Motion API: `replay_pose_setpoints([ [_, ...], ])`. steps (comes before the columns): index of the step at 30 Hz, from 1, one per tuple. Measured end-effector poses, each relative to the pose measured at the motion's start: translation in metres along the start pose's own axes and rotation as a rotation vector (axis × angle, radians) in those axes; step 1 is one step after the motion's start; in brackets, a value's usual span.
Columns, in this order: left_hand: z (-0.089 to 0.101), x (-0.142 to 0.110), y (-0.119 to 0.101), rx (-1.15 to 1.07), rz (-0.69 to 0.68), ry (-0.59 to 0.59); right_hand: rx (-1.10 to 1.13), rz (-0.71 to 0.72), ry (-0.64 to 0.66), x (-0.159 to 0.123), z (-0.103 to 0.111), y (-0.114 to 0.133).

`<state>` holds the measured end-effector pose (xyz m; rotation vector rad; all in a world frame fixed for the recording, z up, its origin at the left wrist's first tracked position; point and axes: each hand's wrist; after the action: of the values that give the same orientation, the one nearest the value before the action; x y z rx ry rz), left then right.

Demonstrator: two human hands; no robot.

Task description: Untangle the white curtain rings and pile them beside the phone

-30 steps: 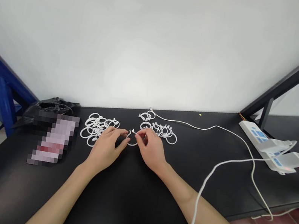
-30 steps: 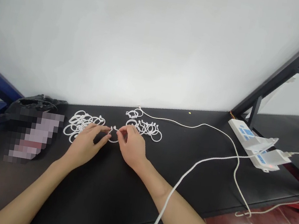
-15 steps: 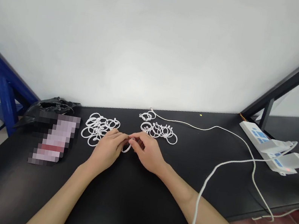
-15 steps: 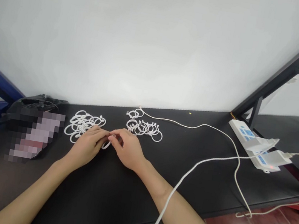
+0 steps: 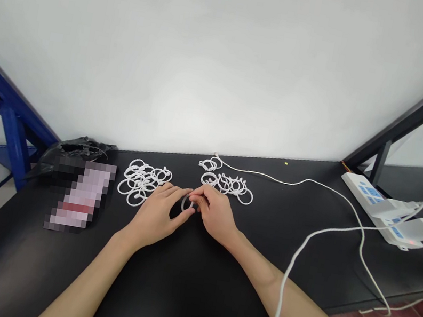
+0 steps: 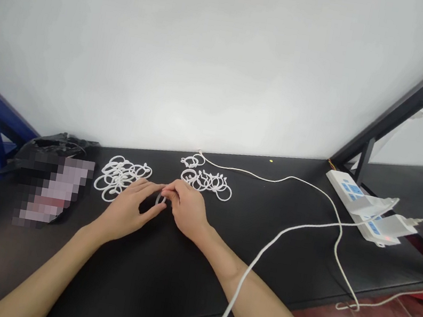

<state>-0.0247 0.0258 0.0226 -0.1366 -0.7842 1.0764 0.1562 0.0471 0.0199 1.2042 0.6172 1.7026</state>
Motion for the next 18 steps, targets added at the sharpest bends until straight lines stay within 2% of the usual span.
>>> replay_pose_setpoints([
  [7,-0.004,-0.001,0.005,0.045,0.009,-0.041,-0.017,0.008,-0.018,-0.002,-0.003,-0.001],
  [12,-0.006,0.000,0.011,0.175,0.038,-0.154,-0.082,-0.063,-0.001,-0.001,-0.002,-0.001],
  [15,-0.006,0.002,0.019,0.317,0.015,-0.248,-0.203,0.010,-0.044,0.001,-0.001,-0.003],
  [18,-0.006,0.002,0.029,0.464,0.032,-0.280,-0.391,0.114,-0.076,0.003,0.001,-0.007],
])
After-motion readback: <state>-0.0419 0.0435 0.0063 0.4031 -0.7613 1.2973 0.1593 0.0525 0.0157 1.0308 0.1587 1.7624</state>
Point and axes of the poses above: each hand's wrist, its own x-axis towards the middle knuckle, its own z-axis out of the back of the hand, y = z × x, and after that the axes turned 13 degrees about -y, right-handed
